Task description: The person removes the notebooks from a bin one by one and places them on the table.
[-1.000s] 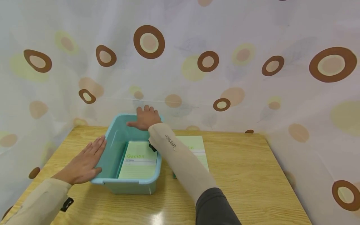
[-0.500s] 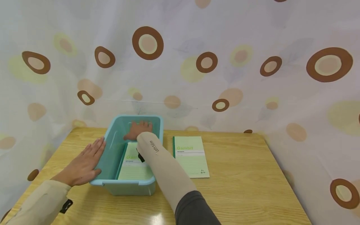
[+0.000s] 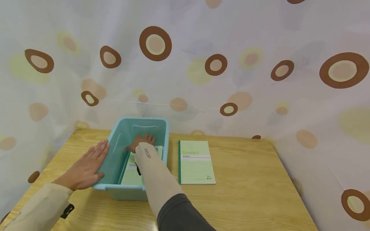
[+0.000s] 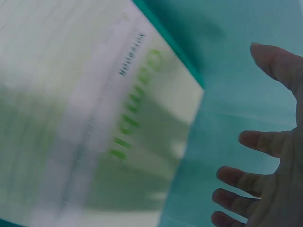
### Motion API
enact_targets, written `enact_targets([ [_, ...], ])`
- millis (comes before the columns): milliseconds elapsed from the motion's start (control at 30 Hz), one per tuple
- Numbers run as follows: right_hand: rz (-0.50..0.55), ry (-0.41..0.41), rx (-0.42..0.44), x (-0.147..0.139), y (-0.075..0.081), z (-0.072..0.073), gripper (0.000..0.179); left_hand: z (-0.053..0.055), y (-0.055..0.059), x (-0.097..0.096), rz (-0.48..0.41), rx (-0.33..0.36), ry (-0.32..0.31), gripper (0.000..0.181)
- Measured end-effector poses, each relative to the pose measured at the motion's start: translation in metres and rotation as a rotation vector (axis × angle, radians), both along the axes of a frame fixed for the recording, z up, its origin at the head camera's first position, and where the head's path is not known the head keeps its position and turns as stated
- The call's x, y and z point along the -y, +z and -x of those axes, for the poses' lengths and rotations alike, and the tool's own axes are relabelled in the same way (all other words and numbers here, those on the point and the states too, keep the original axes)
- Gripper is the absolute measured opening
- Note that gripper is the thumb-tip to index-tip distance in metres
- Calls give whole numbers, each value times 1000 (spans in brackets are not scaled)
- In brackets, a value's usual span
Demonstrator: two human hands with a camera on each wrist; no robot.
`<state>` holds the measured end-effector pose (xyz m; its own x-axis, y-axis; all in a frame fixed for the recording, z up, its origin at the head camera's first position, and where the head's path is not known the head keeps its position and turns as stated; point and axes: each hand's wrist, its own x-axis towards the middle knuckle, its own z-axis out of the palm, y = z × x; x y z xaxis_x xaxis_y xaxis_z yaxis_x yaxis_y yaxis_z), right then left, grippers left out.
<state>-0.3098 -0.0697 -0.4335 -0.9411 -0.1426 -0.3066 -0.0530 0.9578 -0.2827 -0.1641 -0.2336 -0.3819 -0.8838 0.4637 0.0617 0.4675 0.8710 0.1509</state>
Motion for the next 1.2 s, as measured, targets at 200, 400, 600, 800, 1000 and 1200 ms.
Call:
enact_targets([
  [200,-20,12,19,4,-17,-1,89,0,1,-1,-12,1,4,76],
  [400,-31,55,103,2,-15,-11,83,1,-2,-3,-10,-13,-11,77],
  [600,-29,63,158,5,-8,-14,80,1,-1,0,-6,-13,-11,76],
  [800,-8,52,164,8,-15,-6,78,1,-2,1,-9,-7,-5,76],
  [1000,-58,68,71,11,-22,-1,77,1,-1,1,-15,-3,1,77],
  [1200,-46,59,2,11,-21,-2,84,1,0,1,-9,1,3,77],
])
